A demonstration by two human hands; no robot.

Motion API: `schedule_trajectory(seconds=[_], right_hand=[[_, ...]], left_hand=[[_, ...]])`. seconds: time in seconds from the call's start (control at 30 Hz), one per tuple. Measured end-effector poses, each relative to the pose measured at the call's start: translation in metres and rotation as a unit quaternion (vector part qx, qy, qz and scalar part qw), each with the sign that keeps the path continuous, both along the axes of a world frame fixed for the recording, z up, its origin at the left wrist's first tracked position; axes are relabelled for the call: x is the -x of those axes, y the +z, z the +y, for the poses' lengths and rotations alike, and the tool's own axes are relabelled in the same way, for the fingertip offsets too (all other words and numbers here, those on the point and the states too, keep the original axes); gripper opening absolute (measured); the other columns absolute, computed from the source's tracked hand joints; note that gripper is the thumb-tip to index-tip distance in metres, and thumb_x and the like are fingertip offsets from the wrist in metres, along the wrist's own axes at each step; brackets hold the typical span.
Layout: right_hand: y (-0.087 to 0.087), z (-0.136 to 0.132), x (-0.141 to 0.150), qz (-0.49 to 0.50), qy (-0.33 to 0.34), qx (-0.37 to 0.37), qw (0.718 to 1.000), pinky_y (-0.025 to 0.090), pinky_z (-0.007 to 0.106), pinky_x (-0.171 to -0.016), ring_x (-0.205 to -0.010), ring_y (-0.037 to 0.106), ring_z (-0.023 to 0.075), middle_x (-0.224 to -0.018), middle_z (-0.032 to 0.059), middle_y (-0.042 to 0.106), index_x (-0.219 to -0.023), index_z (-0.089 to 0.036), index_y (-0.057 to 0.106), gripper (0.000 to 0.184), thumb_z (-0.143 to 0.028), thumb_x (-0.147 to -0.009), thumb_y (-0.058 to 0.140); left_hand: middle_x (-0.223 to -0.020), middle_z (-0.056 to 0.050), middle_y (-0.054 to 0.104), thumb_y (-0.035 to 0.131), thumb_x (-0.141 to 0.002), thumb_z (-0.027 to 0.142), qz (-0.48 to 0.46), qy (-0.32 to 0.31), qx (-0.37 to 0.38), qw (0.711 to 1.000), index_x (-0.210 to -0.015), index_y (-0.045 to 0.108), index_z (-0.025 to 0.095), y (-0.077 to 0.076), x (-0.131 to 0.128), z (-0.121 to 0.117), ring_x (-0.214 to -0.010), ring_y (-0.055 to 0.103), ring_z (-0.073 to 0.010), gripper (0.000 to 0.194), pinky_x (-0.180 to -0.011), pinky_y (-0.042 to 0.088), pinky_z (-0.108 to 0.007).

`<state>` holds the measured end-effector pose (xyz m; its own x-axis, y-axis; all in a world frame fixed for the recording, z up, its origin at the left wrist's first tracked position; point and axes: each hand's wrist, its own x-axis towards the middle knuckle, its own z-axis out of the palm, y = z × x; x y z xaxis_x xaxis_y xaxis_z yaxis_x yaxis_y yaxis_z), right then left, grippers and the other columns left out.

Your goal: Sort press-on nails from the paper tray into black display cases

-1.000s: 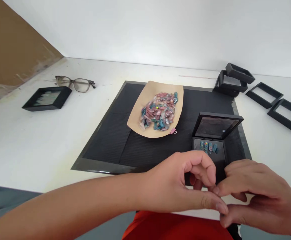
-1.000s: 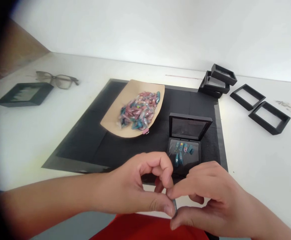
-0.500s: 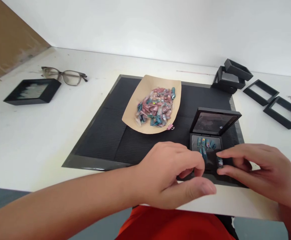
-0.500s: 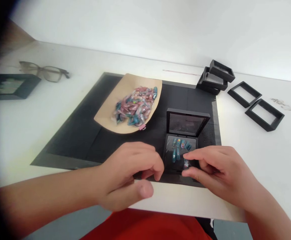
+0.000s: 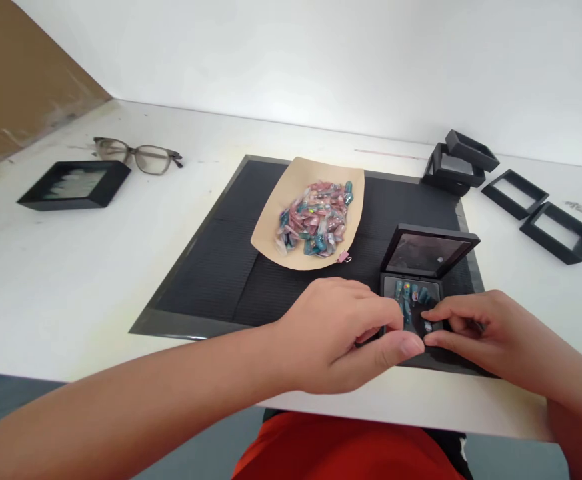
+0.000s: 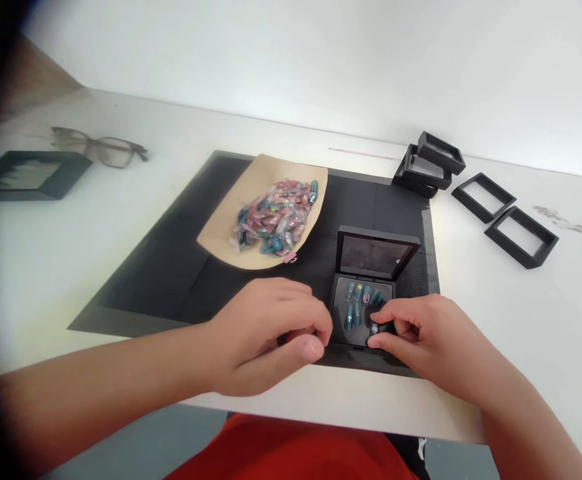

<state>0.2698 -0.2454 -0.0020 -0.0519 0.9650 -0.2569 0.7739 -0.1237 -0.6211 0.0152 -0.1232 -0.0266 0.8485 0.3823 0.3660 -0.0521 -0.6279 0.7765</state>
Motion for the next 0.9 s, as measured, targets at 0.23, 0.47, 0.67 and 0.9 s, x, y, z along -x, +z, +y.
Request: schedule_trajectory(seconds=[0.23, 0.47, 0.67, 0.9], right_hand=[[-0.005, -0.002, -0.003, 0.011, 0.0, -0.044, 0.999, 0.031, 0.026, -0.043, -0.047, 0.044, 0.0117, -0.051, -0.0016, 0.06, -0.098, -0.03, 0.094, 0.045, -0.071, -0.096, 0.074], [-0.01, -0.003, -0.006, 0.005, 0.024, -0.085, 0.996, 0.042, 0.024, -0.041, -0.046, 0.057, 0.012, -0.066, 0.0017, 0.079, -0.107, -0.032, 0.093, 0.037, -0.063, -0.1, 0.073], [-0.012, 0.001, -0.005, -0.027, 0.09, -0.168, 0.981, 0.048, 0.024, -0.048, -0.052, 0.063, 0.0131, -0.064, 0.0008, 0.074, -0.111, -0.033, 0.093, 0.031, -0.052, -0.108, 0.069], [-0.007, 0.005, 0.0, -0.04, 0.123, -0.232, 0.964, 0.044, 0.023, -0.046, -0.049, 0.058, 0.0124, -0.058, 0.0003, 0.066, -0.097, -0.03, 0.092, 0.032, -0.041, -0.111, 0.066]], left_hand=[[-0.063, 0.001, 0.064, 0.041, -0.114, 0.051, 0.143, -0.17, 0.185, 0.957, -0.085, 0.078, 0.02, 0.013, -0.001, 0.008, -0.06, 0.058, -0.0108, 0.057, -0.065, 0.045, -0.024], [-0.07, -0.001, 0.068, 0.033, -0.115, 0.064, 0.221, -0.155, 0.208, 0.94, -0.096, 0.084, 0.02, 0.013, -0.004, 0.008, -0.07, 0.062, -0.0143, 0.069, -0.074, 0.048, -0.028], [-0.063, -0.002, 0.055, 0.005, -0.103, 0.091, 0.152, -0.219, 0.253, 0.93, -0.084, 0.083, 0.02, 0.005, 0.0, 0.014, -0.064, 0.052, -0.0156, 0.107, -0.073, 0.048, -0.032], [-0.064, -0.001, 0.046, -0.004, -0.101, 0.09, 0.131, -0.244, 0.29, 0.916, -0.096, 0.083, 0.016, -0.001, 0.002, 0.02, -0.064, 0.046, -0.0183, 0.114, -0.07, 0.046, -0.035]])
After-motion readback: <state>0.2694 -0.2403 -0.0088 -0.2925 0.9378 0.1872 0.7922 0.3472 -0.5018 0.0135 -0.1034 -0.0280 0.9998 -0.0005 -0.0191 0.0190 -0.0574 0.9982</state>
